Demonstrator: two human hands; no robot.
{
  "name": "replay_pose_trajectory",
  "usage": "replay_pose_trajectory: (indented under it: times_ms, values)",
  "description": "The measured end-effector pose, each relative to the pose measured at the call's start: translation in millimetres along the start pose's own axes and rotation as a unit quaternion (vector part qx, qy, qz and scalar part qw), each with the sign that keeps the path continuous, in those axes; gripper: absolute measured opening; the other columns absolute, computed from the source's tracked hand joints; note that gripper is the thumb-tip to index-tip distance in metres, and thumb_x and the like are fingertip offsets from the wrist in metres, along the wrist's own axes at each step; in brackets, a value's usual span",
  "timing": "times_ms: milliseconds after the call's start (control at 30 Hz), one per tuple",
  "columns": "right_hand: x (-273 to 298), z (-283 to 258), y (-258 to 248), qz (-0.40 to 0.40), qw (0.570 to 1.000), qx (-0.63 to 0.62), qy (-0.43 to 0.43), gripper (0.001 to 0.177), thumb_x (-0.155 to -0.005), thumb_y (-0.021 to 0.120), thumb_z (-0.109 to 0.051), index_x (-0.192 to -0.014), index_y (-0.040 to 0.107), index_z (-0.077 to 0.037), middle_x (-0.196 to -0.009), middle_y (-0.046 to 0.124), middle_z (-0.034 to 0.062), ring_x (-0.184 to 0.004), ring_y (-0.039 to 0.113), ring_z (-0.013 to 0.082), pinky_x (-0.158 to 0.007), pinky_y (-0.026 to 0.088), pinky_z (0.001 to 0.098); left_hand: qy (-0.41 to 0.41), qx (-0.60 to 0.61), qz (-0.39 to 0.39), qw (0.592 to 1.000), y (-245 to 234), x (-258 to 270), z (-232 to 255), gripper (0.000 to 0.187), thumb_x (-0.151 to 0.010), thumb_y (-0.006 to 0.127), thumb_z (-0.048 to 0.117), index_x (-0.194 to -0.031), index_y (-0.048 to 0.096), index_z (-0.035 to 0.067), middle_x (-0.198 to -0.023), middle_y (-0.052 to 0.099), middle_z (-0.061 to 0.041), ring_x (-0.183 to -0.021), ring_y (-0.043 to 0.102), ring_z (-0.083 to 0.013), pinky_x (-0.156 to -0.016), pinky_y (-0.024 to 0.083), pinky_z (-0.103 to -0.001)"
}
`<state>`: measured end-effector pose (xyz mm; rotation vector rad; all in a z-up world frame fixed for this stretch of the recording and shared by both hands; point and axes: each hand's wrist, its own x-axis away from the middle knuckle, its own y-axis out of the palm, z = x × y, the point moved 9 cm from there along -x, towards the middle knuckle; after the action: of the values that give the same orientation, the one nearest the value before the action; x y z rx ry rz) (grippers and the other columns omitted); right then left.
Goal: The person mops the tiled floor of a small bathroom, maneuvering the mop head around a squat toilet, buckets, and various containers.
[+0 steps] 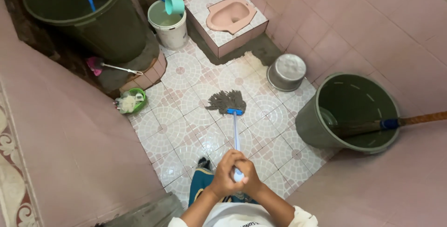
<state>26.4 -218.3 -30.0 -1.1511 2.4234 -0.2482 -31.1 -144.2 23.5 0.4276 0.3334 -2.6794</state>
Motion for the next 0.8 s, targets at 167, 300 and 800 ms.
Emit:
replay_pose_trajectory:
  times_ms: [167,300,800]
  values:
    - [2,25,-1,0.034,0.997,0.019,-0.067,0.013,-0.076,0.069,-0.014,-0.082,0.066,-0.003,-0.073,0.065,0.0120,-0.069,0.067,0.0296,-0.065,0.053,0.0375,0.027,-0.019,-0.034,0.999,9,-3,-28,0.056,-0.072,0.078,0.028,-0.119,0.061,0.003,-0.118,0.060,-0.018,-0.105,0.063,-0.0351,-0.094,0.053,-0.042]
    - [-24,70,7,0.006,0.999,0.021,-0.030,0.013,-0.078,0.069,-0.015,-0.083,0.066,-0.004,-0.076,0.066,0.0118,-0.073,0.067,0.0305,-0.067,0.053,0.0395,-0.009,-0.036,-0.083,0.996,5,-28,-72,0.058,-0.073,0.077,0.026,-0.123,0.059,0.002,-0.123,0.058,-0.019,-0.113,0.060,-0.0368,-0.100,0.050,-0.044]
    - [-101,122,50,0.075,0.938,-0.250,0.228,0.023,-0.090,0.056,-0.002,-0.110,0.067,-0.002,-0.134,0.050,0.0066,-0.117,0.060,0.0204,-0.093,0.056,0.0350,-0.015,-0.114,-0.039,0.993,-51,-85,-103,0.057,-0.086,0.070,0.023,-0.136,0.055,0.001,-0.136,0.058,-0.021,-0.130,0.052,-0.0394,-0.110,0.041,-0.045]
